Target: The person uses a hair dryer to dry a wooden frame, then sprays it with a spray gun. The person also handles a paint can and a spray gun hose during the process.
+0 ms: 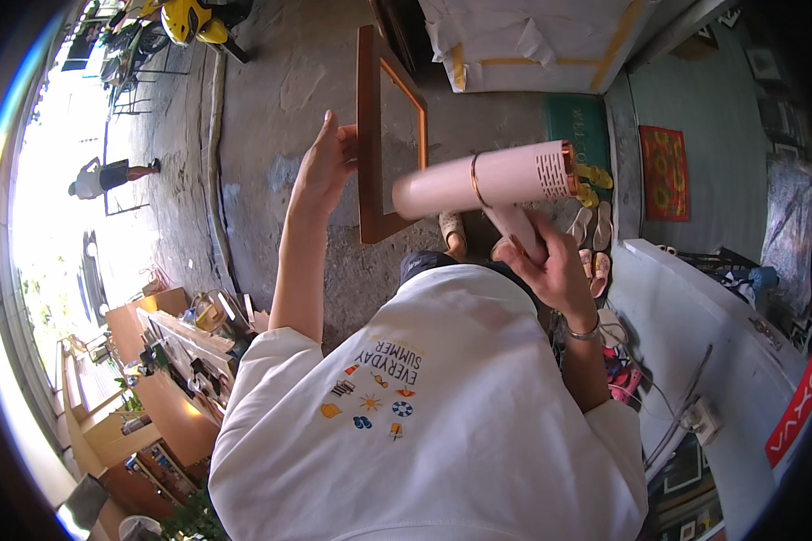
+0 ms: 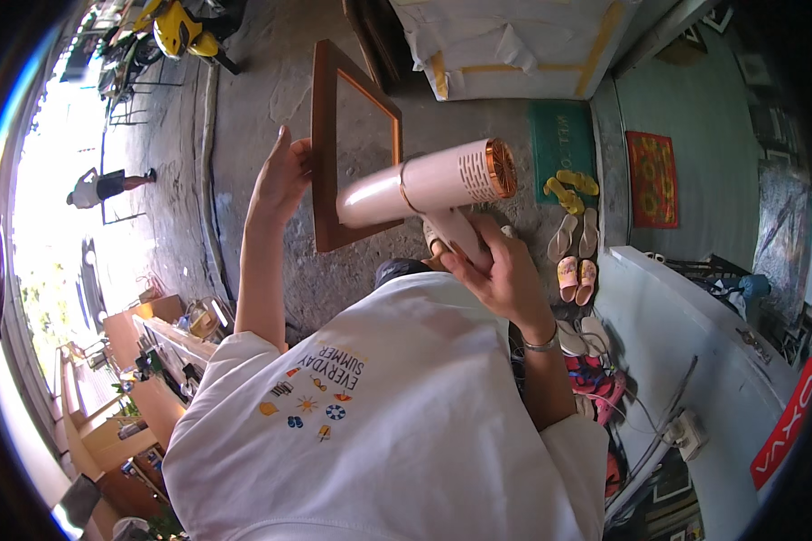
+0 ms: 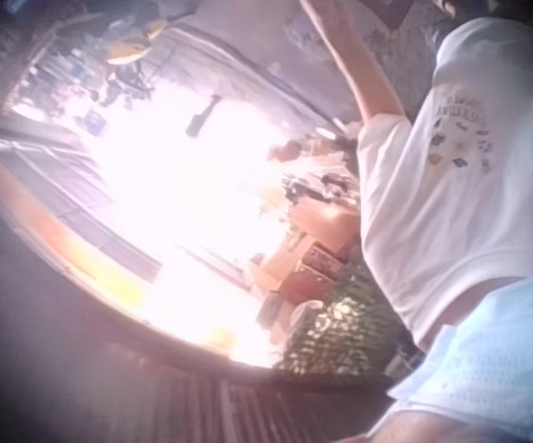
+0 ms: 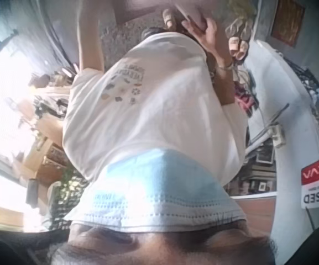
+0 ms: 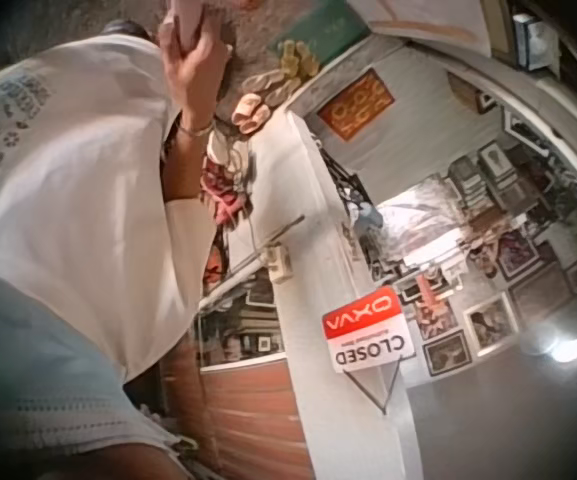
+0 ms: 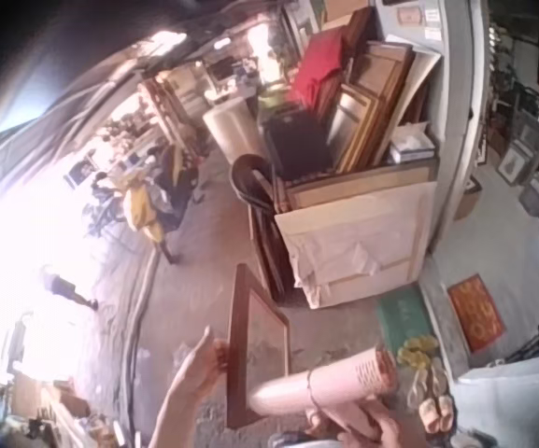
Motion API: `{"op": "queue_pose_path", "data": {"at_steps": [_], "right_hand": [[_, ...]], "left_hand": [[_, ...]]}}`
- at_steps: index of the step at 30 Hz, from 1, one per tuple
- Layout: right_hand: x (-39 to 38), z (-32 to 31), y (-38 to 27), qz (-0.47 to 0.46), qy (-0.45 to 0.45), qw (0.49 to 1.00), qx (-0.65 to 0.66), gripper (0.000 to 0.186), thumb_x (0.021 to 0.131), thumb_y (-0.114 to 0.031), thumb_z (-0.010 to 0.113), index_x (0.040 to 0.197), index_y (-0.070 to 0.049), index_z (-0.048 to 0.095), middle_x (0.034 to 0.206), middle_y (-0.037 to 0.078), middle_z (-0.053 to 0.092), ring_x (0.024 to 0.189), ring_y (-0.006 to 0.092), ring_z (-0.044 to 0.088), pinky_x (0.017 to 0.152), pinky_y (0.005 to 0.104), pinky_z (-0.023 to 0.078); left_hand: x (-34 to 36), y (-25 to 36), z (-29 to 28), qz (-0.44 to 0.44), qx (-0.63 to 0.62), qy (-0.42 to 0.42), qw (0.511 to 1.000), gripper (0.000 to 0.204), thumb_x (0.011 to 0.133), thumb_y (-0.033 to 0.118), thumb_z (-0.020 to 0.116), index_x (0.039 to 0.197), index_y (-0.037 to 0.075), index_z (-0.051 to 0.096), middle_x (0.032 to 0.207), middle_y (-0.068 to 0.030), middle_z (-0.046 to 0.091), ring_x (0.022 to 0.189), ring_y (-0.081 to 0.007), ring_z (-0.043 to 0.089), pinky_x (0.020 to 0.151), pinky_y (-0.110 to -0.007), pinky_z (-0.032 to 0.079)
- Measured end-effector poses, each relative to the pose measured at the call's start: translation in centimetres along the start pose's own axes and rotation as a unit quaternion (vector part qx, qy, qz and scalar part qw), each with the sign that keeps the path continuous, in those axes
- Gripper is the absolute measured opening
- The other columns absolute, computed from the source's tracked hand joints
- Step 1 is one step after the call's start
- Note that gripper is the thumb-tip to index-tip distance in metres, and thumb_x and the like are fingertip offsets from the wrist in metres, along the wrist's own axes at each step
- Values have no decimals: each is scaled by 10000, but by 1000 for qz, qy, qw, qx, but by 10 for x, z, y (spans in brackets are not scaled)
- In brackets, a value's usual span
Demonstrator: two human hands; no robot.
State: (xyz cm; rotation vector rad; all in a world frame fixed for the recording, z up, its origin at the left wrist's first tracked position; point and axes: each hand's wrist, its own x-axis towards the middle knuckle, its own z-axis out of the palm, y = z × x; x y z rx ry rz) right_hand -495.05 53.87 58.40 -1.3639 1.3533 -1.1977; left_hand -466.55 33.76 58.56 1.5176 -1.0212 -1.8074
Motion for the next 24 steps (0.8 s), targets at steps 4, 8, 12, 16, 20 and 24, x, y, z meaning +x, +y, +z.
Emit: {"op": "queue_pose_path", "data": {"at_steps": [4, 8, 12, 16, 20, 24], "right_hand": [[14, -4, -39, -70, -21, 978, -194, 352, 841, -204, 746, 1090, -15, 585, 798, 190, 645, 703, 395, 657, 608, 419, 527], [14, -16, -55, -78, -180, 970, -142, 345, 810, -180, 753, 1079, -42, 585, 813, 170, 652, 723, 394, 665, 608, 443, 538], [18, 4, -65, -74, -51, 960, -264, 377, 774, -154, 775, 1083, -60, 580, 906, 141, 659, 720, 375, 666, 592, 435, 532], [19, -14, -88, -98, -198, 943, -248, 382, 752, -118, 771, 1070, -38, 575, 860, 131, 636, 689, 343, 657, 568, 426, 518], [19, -3, -88, -93, -124, 939, -307, 419, 731, -105, 772, 1095, -50, 573, 831, 113, 621, 675, 330, 647, 569, 422, 514], [26, -6, -100, -102, -208, 931, -281, 466, 733, -120, 782, 1148, -61, 576, 845, 115, 626, 681, 335, 649, 575, 423, 520]], "left_hand": [[2, -8, -8, -3, -11, -12, 1000, 572, 1037, 545, 352, 1041, 55, 647, 921, -39, 646, 873, -130, 589, 849, -319, 457], [2, -9, -8, -9, -19, -22, 1000, 569, 1042, 527, 357, 1058, 45, 659, 930, -45, 653, 866, -139, 600, 833, -318, 468], [0, -10, -2, -9, -17, -31, 999, 587, 1044, 522, 357, 1080, 29, 672, 941, -55, 660, 879, -150, 610, 842, -327, 475], [1, -14, -5, -15, -15, -44, 999, 616, 1033, 566, 335, 1089, 40, 652, 962, -46, 647, 897, -139, 583, 858, -321, 457], [-1, -12, -2, -10, -23, -35, 999, 605, 1037, 539, 357, 1082, 23, 669, 935, -60, 657, 869, -150, 605, 841, -326, 480], [1, -16, -8, -11, -28, -24, 999, 602, 1034, 533, 378, 1062, 14, 681, 912, -64, 665, 843, -157, 618, 824, -326, 494]]}}
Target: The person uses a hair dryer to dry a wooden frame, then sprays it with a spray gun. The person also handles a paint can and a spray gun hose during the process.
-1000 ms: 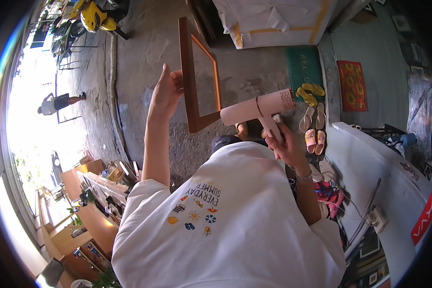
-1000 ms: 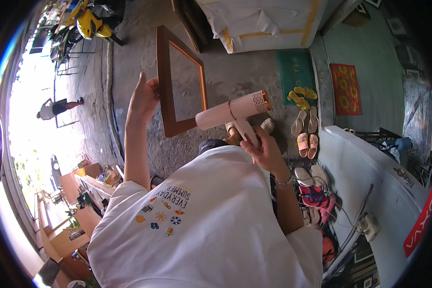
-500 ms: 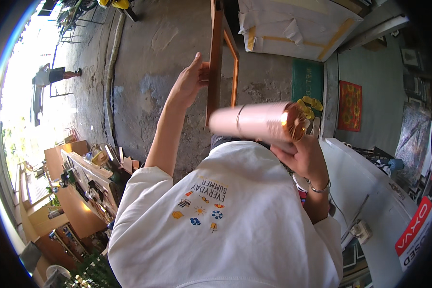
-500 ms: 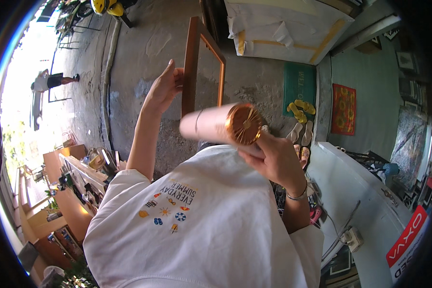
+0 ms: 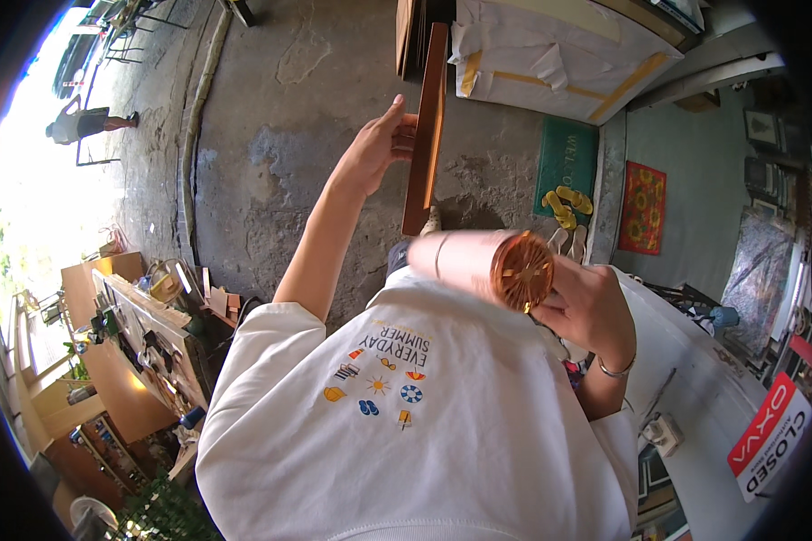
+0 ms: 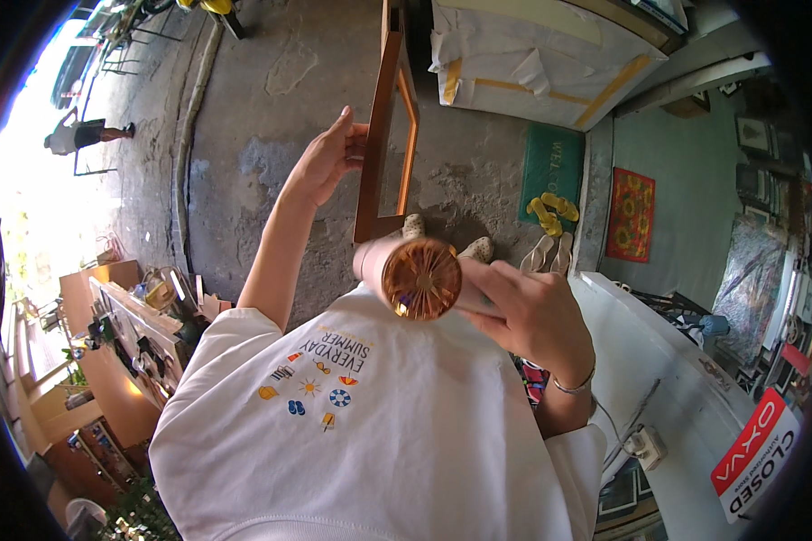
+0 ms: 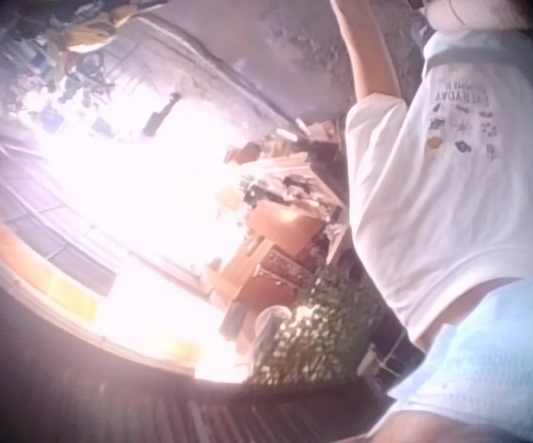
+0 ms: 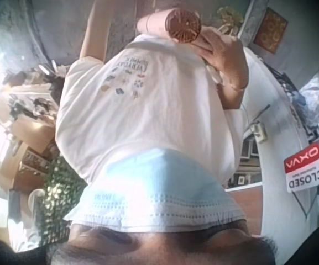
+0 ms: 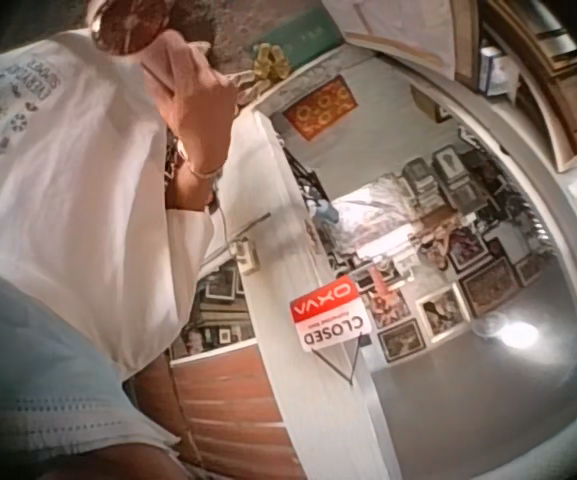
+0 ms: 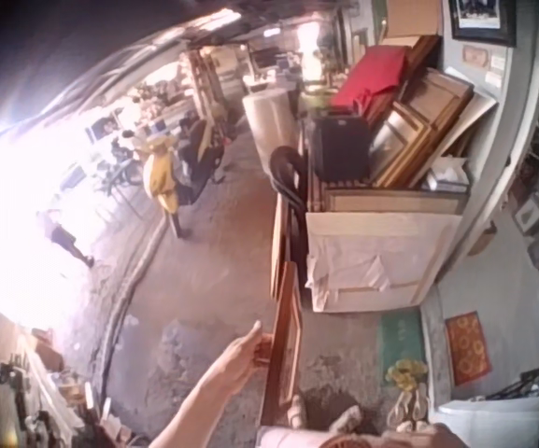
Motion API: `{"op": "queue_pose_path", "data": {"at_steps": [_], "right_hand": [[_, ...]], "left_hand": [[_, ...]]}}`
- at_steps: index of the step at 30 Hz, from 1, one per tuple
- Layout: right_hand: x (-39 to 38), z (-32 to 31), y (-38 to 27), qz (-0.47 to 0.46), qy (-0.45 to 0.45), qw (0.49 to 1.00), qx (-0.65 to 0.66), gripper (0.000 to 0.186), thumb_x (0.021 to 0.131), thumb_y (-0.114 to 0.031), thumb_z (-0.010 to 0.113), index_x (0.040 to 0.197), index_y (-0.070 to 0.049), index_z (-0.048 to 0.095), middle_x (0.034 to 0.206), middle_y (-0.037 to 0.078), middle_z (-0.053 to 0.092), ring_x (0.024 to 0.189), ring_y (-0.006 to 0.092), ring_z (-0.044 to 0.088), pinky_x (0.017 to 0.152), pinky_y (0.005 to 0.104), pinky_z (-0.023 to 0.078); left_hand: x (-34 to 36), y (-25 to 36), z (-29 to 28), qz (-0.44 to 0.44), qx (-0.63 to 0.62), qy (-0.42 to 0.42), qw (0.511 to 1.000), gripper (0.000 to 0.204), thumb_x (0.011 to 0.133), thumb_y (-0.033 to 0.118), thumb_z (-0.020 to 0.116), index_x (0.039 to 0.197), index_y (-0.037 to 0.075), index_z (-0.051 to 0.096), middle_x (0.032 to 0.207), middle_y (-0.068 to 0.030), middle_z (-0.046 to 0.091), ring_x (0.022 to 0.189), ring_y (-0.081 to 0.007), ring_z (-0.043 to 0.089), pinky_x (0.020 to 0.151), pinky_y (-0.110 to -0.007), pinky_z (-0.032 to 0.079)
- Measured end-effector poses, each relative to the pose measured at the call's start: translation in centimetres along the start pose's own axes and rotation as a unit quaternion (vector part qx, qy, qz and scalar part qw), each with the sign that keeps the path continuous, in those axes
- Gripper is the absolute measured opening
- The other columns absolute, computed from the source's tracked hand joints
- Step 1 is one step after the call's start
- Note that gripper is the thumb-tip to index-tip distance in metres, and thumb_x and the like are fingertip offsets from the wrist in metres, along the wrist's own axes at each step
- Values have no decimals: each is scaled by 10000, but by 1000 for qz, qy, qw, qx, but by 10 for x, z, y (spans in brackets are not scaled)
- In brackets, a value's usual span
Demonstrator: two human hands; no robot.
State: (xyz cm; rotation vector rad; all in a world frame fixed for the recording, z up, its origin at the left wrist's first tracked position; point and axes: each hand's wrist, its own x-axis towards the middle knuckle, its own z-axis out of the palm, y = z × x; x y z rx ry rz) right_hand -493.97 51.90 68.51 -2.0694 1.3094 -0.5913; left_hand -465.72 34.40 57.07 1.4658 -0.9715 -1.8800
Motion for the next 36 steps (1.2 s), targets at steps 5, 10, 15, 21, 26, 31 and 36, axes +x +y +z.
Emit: {"op": "queue_pose_path", "data": {"at_steps": [5, 10, 15, 21, 26, 31, 36], "right_hand": [[4, 15, 4, 52, 44, 997, -22, 521, 744, -149, 786, 1207, -65, 562, 850, 111, 624, 680, 324, 650, 580, 421, 523], [10, 2, -4, -6, 13, 1000, -24, 486, 762, -137, 772, 1189, -50, 557, 868, 120, 638, 672, 327, 647, 565, 421, 515], [16, 12, -7, 46, 77, 994, -55, 460, 766, -149, 773, 1178, -75, 580, 873, 104, 655, 663, 330, 654, 554, 415, 521], [18, 12, -5, 31, 9, 999, -19, 440, 782, -185, 773, 1174, -101, 591, 890, 116, 682, 724, 335, 679, 580, 390, 549], [45, 8, 11, 87, 144, 986, 9, 427, 813, -186, 765, 1170, -39, 584, 913, 171, 679, 744, 387, 667, 615, 438, 525], [63, -7, 28, 114, 219, 969, 27, 426, 895, -229, 723, 1220, 4, 577, 933, 173, 685, 830, 259, 697, 745, 343, 530], [79, -21, 52, 94, 274, 957, 34, 351, 914, -272, 693, 1125, -11, 592, 878, 195, 682, 764, 399, 674, 642, 401, 521]], "left_hand": [[1, 0, 0, -3, -9, -14, 1000, 598, 1032, 532, 386, 1067, 13, 681, 922, -67, 670, 865, -163, 624, 833, -332, 493], [5, -2, -4, -2, -1, -16, 1000, 602, 1030, 540, 384, 1070, 18, 682, 932, -72, 673, 877, -166, 624, 849, -338, 489], [9, -3, -7, -2, 5, -22, 1000, 611, 1029, 550, 377, 1074, 23, 683, 937, -72, 673, 882, -167, 625, 857, -344, 487], [6, 4, -2, -1, 14, -35, 999, 615, 1032, 546, 369, 1100, 22, 683, 945, -70, 677, 886, -165, 626, 857, -340, 481], [0, 8, -3, -1, 32, -35, 999, 630, 1033, 552, 358, 1112, 15, 678, 952, -74, 676, 891, -164, 619, 857, -335, 479], [-9, 10, -1, 9, 77, -37, 996, 659, 1025, 577, 351, 1120, 9, 671, 945, -77, 671, 906, -163, 611, 859, -329, 478], [-18, 16, -6, -11, 108, -56, 992, 620, 1045, 544, 320, 1151, 29, 648, 978, -32, 634, 912, -119, 567, 863, -302, 455]]}}
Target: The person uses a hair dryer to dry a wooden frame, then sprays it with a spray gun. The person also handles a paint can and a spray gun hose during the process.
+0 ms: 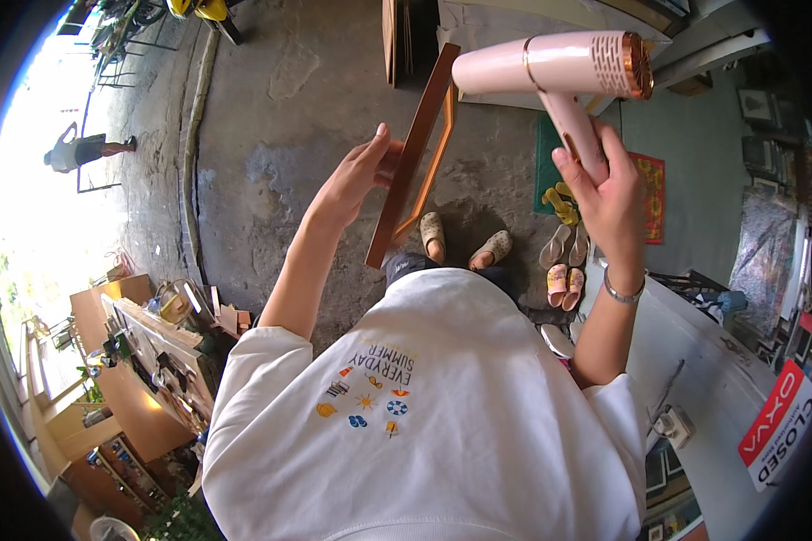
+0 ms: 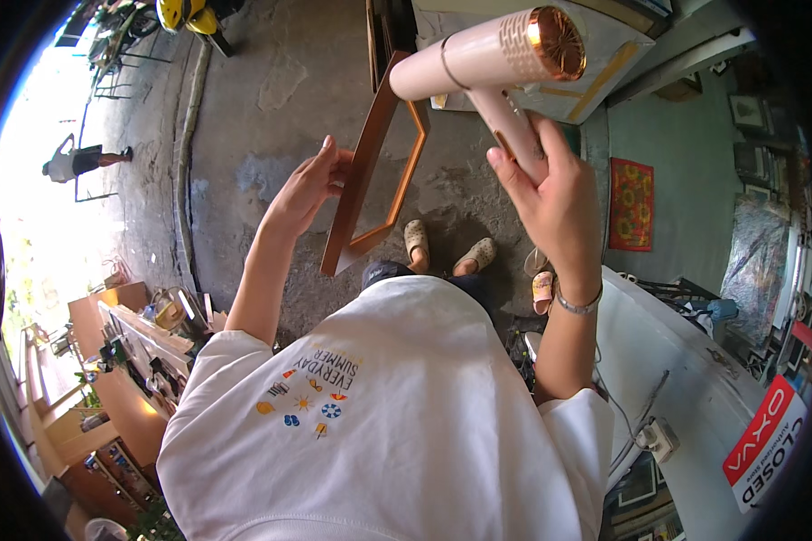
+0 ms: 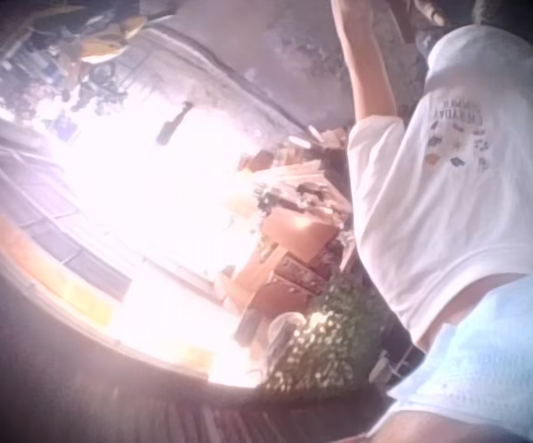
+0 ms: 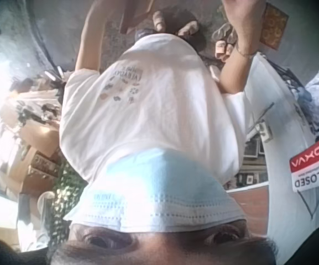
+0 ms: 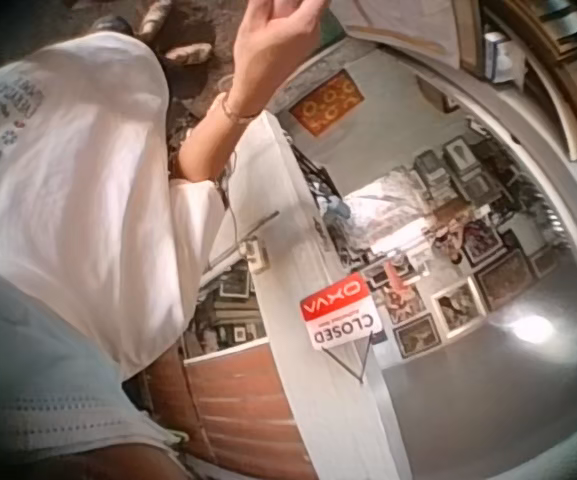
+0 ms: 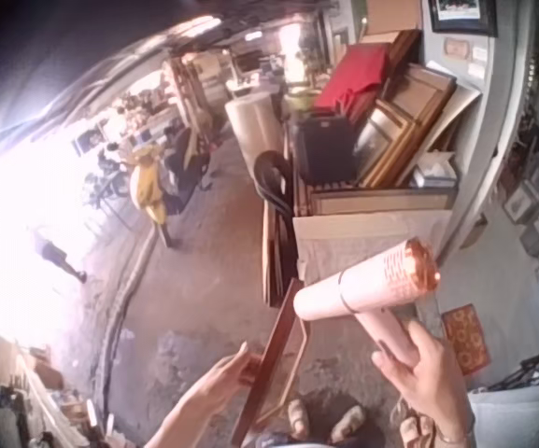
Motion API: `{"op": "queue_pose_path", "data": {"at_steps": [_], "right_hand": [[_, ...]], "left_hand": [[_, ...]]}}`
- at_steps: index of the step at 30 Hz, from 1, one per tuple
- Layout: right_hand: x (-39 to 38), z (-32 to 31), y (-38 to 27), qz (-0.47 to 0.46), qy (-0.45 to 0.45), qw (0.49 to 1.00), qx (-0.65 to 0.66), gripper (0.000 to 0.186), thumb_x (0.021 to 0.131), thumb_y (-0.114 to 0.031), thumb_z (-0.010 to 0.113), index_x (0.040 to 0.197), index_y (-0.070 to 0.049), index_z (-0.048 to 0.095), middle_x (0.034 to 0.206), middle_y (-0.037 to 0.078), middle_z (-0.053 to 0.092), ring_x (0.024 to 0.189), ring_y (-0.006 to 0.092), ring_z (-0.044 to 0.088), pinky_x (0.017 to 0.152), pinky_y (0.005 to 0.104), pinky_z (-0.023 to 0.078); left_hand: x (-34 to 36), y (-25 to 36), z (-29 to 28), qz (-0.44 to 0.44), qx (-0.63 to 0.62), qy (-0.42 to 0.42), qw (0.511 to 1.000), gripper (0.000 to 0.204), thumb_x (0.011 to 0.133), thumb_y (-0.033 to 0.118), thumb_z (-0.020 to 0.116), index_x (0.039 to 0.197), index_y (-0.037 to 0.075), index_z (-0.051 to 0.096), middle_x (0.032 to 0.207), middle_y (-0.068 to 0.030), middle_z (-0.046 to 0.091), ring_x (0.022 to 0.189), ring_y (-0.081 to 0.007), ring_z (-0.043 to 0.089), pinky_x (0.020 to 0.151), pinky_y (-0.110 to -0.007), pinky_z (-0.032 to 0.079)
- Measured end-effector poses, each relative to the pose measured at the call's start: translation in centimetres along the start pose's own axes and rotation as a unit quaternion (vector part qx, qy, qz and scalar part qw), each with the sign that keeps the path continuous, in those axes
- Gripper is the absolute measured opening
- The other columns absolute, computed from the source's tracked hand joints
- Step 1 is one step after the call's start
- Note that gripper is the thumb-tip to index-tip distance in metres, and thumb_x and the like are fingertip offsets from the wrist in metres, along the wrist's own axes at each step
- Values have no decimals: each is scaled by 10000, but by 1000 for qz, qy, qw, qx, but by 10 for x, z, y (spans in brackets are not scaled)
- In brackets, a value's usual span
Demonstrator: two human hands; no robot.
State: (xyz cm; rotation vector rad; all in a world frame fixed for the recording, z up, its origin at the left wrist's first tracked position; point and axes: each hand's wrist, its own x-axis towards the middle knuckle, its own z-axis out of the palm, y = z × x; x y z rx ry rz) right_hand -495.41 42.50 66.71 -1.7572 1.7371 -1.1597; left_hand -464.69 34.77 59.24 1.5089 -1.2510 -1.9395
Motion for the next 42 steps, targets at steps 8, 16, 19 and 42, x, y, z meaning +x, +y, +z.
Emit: {"op": "queue_pose_path", "data": {"at_steps": [8, 16, 19, 42], "right_hand": [[15, -4, 23, 27, 41, 997, -62, 353, 927, -294, 674, 1131, -20, 582, 888, 194, 678, 768, 376, 669, 649, 415, 512], [-85, -1, 10, -56, -143, 986, 68, 491, 819, -282, 774, 1212, -52, 590, 845, 179, 685, 735, 377, 692, 621, 400, 552], [-110, 5, 10, -17, -182, 975, 127, 472, 823, -285, 774, 1184, -41, 593, 831, 177, 684, 724, 383, 687, 621, 404, 554], [-55, 116, 125, 302, 28, 877, 373, 294, 941, -285, 665, 1044, -25, 574, 687, 28, 578, 391, 70, 495, 346, 224, 376]], "left_hand": [[-8, 2, 2, -21, 29, 19, 999, 692, 1023, 602, 303, 1140, 28, 672, 957, -56, 642, 892, -155, 569, 875, -319, 458], [0, -4, -7, -43, 13, 29, 999, 684, 1025, 600, 300, 1114, 30, 667, 959, -55, 636, 898, -154, 567, 871, -325, 452], [-3, -2, -9, -41, 4, 41, 998, 683, 1025, 599, 301, 1116, 27, 663, 958, -54, 638, 900, -152, 572, 866, -330, 457], [-48, 47, -2, -3, -62, 17, 998, 661, 1021, 603, 310, 1114, 22, 612, 990, -50, 638, 940, -133, 561, 869, -301, 439]]}}
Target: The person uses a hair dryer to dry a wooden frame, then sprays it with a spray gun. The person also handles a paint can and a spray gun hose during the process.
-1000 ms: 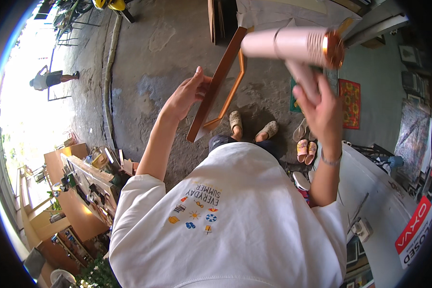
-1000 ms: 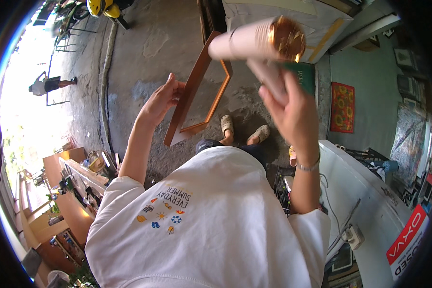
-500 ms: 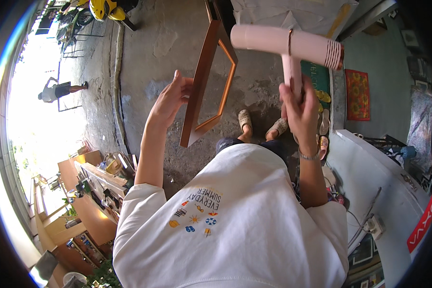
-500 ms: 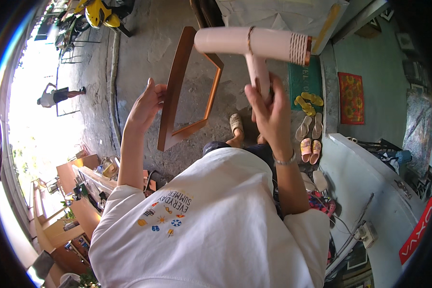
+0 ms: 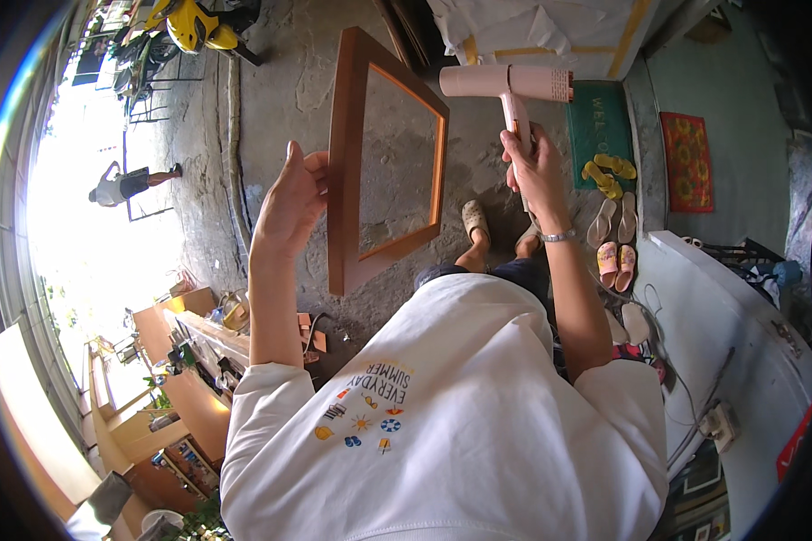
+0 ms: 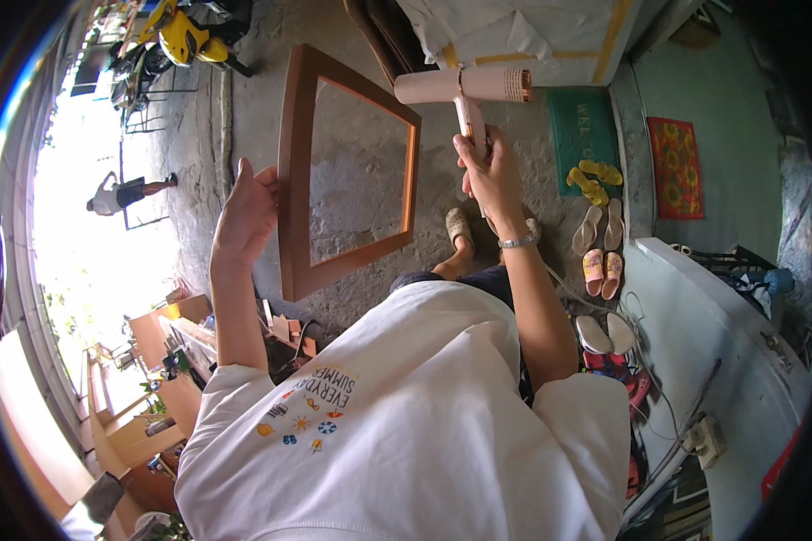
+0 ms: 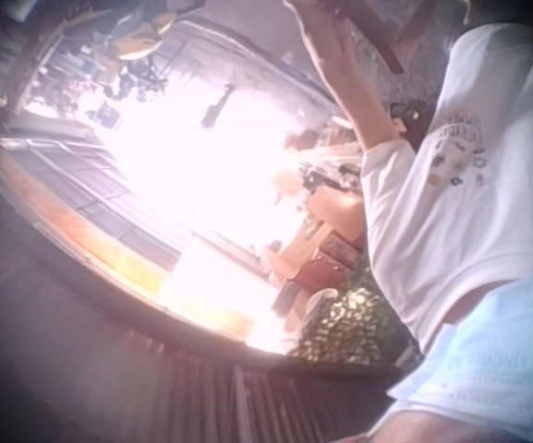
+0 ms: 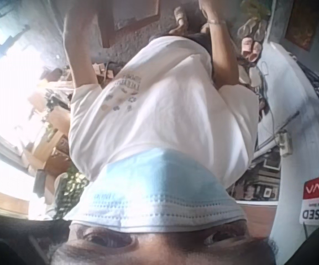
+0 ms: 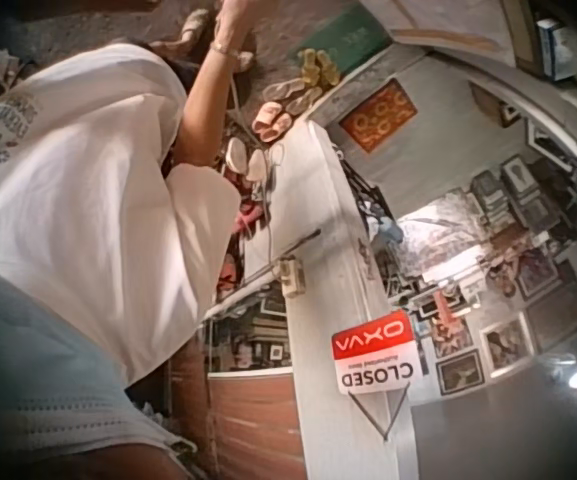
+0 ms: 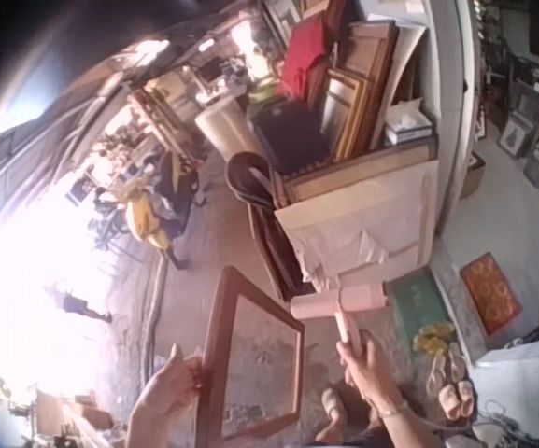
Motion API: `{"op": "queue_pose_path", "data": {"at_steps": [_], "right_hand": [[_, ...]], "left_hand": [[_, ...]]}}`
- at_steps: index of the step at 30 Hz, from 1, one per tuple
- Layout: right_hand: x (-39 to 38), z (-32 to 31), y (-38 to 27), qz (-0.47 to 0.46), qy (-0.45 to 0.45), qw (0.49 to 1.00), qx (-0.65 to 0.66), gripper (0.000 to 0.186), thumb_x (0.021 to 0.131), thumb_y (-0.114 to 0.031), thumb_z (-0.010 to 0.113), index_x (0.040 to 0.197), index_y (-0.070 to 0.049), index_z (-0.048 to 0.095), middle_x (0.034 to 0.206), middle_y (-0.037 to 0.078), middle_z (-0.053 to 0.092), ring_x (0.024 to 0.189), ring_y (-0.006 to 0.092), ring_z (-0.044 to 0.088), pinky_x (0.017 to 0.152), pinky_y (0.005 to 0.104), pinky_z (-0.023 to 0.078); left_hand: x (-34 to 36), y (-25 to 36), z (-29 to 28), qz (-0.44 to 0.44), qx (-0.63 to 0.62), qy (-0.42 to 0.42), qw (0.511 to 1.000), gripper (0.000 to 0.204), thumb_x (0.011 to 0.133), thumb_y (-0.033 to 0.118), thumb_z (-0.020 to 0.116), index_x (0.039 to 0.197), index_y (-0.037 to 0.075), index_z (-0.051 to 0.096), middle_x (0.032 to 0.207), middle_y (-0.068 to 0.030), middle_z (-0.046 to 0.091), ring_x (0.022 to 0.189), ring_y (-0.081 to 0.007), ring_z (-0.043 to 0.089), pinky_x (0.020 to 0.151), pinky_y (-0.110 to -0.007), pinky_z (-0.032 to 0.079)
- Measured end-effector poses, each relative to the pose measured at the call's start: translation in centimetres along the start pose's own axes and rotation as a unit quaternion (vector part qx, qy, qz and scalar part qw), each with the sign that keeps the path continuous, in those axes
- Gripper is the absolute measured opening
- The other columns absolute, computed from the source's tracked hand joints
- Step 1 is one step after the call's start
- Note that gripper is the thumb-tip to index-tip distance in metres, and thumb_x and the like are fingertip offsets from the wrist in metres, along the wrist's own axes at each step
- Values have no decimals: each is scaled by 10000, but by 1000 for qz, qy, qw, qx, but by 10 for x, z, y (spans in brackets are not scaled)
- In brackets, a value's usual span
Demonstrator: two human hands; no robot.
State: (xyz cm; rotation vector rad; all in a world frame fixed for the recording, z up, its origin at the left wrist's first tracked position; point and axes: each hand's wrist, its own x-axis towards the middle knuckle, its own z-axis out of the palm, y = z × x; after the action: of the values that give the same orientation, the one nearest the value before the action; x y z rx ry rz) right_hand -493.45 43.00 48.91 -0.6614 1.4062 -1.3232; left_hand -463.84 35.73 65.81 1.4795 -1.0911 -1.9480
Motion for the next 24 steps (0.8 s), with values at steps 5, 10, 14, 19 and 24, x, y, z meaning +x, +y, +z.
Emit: {"op": "queue_pose_path", "data": {"at_steps": [5, 10, 14, 19, 24], "right_hand": [[23, -6, 40, 26, 5, 999, -33, 325, 936, -318, 667, 1039, -21, 581, 682, 31, 589, 388, 78, 504, 345, 228, 382], [50, -6, 91, 73, -12, 996, -43, 357, 934, -344, 665, 1044, -18, 570, 684, 30, 596, 387, 85, 508, 340, 245, 388], [69, 5, 142, 132, -25, 990, -44, 377, 931, -359, 663, 1058, -21, 555, 687, 29, 600, 398, 92, 519, 340, 262, 397], [66, 22, 170, 161, -61, 984, -44, 386, 922, -360, 668, 1062, -17, 557, 685, 27, 608, 408, 103, 533, 348, 266, 410], [30, 12, 171, 163, -88, 975, -123, 398, 903, -360, 682, 1018, 5, 576, 658, 54, 626, 423, 134, 566, 364, 283, 436]], "left_hand": [[-1, 3, 6, 4, -16, 2, 1000, 678, 1004, 626, 341, 1142, 12, 593, 1028, -61, 634, 959, -146, 564, 883, -308, 439], [-10, 9, 6, 1, -68, -3, 998, 687, 1004, 618, 347, 1179, -4, 577, 1065, -81, 636, 981, -161, 578, 898, -312, 441], [-10, 15, 5, 6, -97, 15, 995, 682, 1004, 610, 358, 1181, -14, 569, 1077, -95, 638, 980, -171, 585, 901, -318, 447], [-8, 17, -12, 10, -143, 41, 989, 644, 1003, 575, 406, 1174, -27, 558, 1116, -126, 643, 1052, -218, 600, 965, -362, 456], [2, 16, -41, 12, -190, 10, 982, 646, 995, 552, 448, 1209, -52, 528, 1196, -168, 631, 1126, -263, 594, 1014, -388, 448]]}}
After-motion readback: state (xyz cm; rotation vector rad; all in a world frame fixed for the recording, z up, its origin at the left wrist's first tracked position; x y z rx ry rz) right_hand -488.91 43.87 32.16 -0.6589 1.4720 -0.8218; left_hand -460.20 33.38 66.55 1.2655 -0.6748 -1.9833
